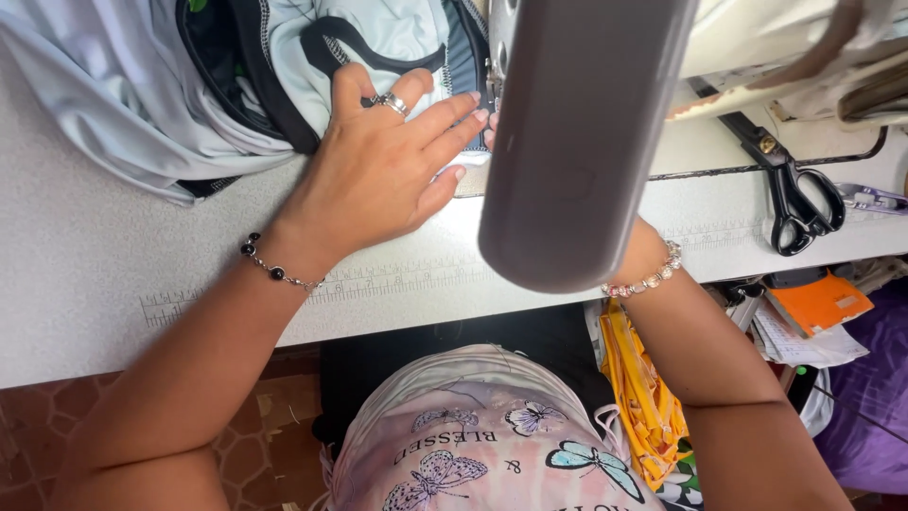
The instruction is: Trimming excess fabric and loose threads from a garment using scissors at a sewing workstation
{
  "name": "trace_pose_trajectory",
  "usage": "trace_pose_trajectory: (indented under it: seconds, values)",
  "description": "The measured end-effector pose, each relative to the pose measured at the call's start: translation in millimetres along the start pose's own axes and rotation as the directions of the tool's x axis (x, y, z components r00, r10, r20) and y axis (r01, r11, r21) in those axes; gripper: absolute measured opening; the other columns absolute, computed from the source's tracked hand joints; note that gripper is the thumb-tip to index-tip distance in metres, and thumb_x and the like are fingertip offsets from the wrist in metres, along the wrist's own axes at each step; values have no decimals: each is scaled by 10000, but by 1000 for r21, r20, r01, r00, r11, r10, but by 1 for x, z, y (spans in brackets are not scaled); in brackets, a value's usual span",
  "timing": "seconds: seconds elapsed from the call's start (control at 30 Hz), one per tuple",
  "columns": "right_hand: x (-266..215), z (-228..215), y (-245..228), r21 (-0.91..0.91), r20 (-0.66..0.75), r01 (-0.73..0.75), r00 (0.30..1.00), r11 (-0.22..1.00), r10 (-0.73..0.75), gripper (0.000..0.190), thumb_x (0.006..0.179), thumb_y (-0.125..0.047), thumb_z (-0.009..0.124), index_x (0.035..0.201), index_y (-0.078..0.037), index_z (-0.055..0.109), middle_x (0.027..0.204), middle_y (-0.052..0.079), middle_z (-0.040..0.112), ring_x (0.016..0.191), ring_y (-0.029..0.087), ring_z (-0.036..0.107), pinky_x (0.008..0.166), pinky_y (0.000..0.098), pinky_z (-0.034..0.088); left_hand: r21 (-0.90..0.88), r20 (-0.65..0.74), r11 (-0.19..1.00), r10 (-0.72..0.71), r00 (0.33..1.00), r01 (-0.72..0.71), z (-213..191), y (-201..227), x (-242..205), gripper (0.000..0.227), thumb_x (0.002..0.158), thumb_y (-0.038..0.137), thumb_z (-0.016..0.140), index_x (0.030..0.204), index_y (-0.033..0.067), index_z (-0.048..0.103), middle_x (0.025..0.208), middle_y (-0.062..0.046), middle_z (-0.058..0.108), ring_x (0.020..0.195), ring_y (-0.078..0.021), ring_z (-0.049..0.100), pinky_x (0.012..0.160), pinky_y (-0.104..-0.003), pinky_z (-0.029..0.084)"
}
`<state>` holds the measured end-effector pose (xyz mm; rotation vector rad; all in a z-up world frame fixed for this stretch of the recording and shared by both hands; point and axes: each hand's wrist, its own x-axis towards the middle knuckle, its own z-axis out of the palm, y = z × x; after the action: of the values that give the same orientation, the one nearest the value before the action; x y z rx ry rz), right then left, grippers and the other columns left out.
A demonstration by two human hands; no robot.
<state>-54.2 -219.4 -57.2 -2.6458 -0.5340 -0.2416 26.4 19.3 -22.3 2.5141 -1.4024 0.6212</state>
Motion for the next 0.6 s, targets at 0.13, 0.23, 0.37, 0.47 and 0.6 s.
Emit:
trace_pose_trajectory:
  seconds: [0.13,0.23,0.37,0.47,0.6]
  values:
    - [3,-9,-1,-22,-3,-53,999,998,52,218,789,-39,551,688,-52,358,627,94,394,571,303,408,592,486,362,123,-14,992,6,1000,-4,-9,3,6,223,997,355,705,1203,290,760,1266,162,728,1116,-169,596,832,-389,332]
    - [8,-15,-2,-36,-2,-83,997,996,83,239,770,-42,552,676,-57,333,616,95,381,555,303,392,571,484,345,-19,-87,999,-46,995,45,-23,5,16,237,904,153,823,752,189,645,745,82,550,997,-235,605,816,-430,340]
    - [4,-23,-5,-45,-4,-148,989,988,148,268,745,-46,553,660,-64,299,601,95,363,535,302,370,543,481,322,-191,-94,951,-262,960,241,-20,-1,32,253,828,299,722,718,112,592,710,8,480,805,-298,473,802,-462,300]
    - [18,-27,-21,-170,35,-177,982,970,185,151,810,-97,560,946,-124,502,549,71,451,483,345,457,488,498,372,-312,-97,898,-356,929,311,-21,0,44,397,896,318,736,700,137,442,681,-3,452,774,-300,494,845,-453,307]
    - [18,-12,-27,-182,99,-62,992,981,81,132,883,-123,563,753,-138,543,600,104,594,528,437,563,488,552,412,-548,-7,755,-436,900,361,-15,18,43,64,859,146,708,902,143,661,807,24,649,862,-254,606,844,-425,330]
